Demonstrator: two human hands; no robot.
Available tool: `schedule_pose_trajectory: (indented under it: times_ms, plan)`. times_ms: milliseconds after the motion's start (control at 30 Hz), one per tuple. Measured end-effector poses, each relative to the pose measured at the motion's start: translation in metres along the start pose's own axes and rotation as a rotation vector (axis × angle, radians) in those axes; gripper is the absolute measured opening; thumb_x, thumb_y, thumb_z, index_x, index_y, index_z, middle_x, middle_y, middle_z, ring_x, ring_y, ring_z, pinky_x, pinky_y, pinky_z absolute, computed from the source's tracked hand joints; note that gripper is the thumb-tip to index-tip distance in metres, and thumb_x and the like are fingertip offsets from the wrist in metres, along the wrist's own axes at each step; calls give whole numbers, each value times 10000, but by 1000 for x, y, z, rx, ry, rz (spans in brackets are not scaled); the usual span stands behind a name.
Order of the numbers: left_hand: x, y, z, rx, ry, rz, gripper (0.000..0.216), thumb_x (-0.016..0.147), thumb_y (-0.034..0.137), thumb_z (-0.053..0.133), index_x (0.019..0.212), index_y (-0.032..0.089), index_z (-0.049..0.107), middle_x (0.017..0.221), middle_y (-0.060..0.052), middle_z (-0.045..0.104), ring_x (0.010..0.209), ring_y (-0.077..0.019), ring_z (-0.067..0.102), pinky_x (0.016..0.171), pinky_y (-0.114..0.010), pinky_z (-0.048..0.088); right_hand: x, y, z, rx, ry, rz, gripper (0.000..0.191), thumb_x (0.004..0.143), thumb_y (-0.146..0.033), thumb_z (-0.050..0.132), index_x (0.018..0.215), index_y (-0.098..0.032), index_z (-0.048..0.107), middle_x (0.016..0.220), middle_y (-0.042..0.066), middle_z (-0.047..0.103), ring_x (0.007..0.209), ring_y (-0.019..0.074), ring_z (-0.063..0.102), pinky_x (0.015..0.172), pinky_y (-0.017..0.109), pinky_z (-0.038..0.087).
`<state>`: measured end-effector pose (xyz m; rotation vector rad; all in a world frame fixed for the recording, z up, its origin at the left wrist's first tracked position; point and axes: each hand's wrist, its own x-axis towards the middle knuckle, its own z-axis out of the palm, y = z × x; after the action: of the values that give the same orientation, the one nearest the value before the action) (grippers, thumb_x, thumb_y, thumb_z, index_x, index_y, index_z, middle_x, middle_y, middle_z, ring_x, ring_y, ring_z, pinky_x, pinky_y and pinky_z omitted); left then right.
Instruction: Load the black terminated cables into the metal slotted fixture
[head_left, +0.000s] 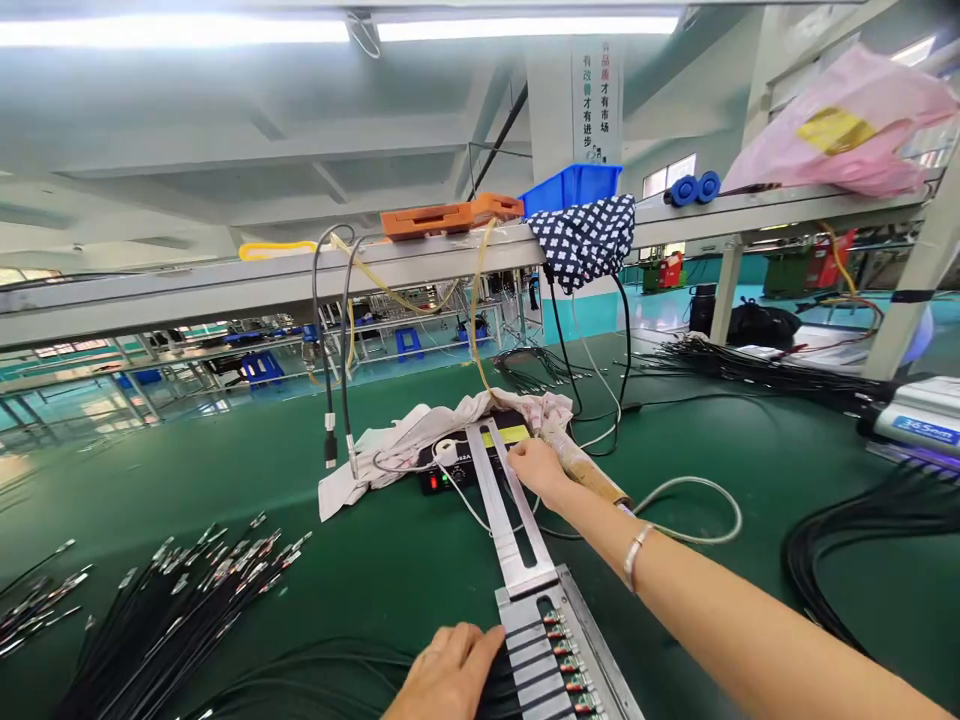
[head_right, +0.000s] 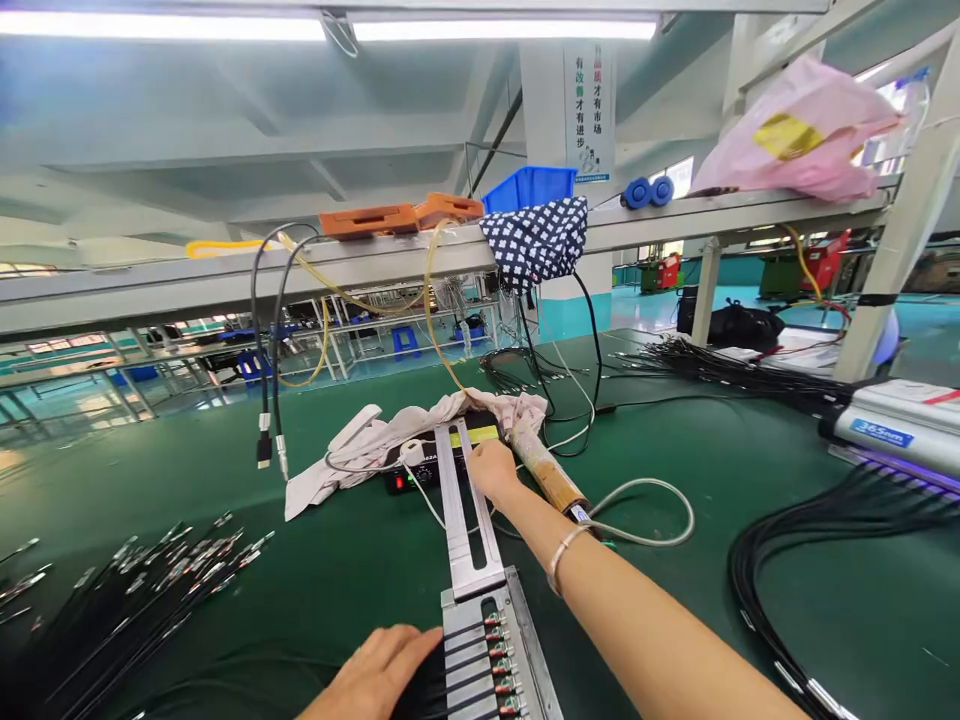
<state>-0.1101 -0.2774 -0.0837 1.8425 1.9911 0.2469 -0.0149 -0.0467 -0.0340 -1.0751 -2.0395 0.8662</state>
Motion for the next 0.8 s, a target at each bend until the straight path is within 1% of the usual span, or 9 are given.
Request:
schedule_pose_trajectory:
  times_ms: [67, 133, 167, 300, 367, 533, 633, 700, 800]
  plan:
    - [-6, 19, -21, -102, 20, -14, 597, 707, 283, 692, 1290, 247, 569, 1222, -95, 638, 1143, -286, 570, 999, -386, 431, -34, 5, -6, -67, -57, -43, 145, 953, -283, 593, 947, -151, 653, 943, 22, 681, 845, 174, 660, 789, 379, 553]
    - [-7, 34, -38, -123, 0, -128, 280, 788, 348, 578, 1018, 211, 660, 1031, -87, 668, 985, -271, 601, 872, -378, 449, -79, 13, -13, -107, -117, -138, 136, 960, -160, 526, 917, -149, 654, 898, 31, 685, 868, 187, 657, 835, 405, 539]
    - [-5, 39, -43, -117, -6, -161, 203, 804, 361, 537, 874, 209, 651, 933, -76, 656, 897, -261, 594, 806, -373, 436, -102, 18, -16, -116, -138, -184, 217, 953, -94, 449, 939, -147, 659, 925, 73, 692, 890, 209, 652, 856, 418, 535]
    - [15, 49, -53, -132, -79, -183, 316, 752, 361, 547, 477, 239, 449, 535, 23, 465, 536, -162, 418, 578, -305, 315, -168, 45, -21, -101, -198, -325, 373, 874, -44, 376, 1141, -119, 626, 1276, 183, 611, 1213, 275, 550, 1031, 450, 472]
    - [22, 51, -55, -183, -158, -213, 375, 736, 377, 548, 413, 245, 411, 443, 45, 398, 447, -130, 340, 508, -278, 278, -177, 55, -18, -91, -154, -389, 426, 880, -63, 351, 1236, -125, 577, 1354, 174, 568, 1276, 261, 509, 1067, 448, 451]
    - [25, 53, -58, -391, -398, -333, 446, 692, 634, 542, 493, 244, 463, 474, 35, 508, 396, -118, 428, 502, -272, 378, -170, 61, -11, -83, -55, -457, 454, 852, -24, 323, 1229, -74, 571, 1250, 205, 624, 1203, 267, 569, 1032, 453, 490]
    - [27, 53, -59, -421, -517, -386, 646, 477, 869, 565, 510, 229, 487, 430, 16, 525, 372, -127, 445, 497, -306, 398, -168, 59, -13, -70, -35, -459, 445, 840, -1, 327, 1179, -107, 593, 1203, 187, 639, 1166, 260, 584, 998, 451, 513]
    - [29, 55, -60, -417, -531, -407, 741, 359, 944, 527, 509, 219, 485, 410, 24, 506, 363, -117, 437, 483, -303, 393, -169, 58, -15, -63, -30, -461, 423, 844, 5, 327, 1129, -124, 611, 1166, 176, 645, 1141, 256, 589, 971, 443, 529]
    - [29, 59, -59, -369, -455, -387, 711, 467, 920, 488, 542, 214, 450, 437, 55, 492, 364, -78, 419, 469, -257, 368, -170, 56, -16, -54, -31, -454, 394, 851, 18, 321, 1049, -115, 634, 1130, 179, 645, 1126, 255, 587, 960, 429, 531]
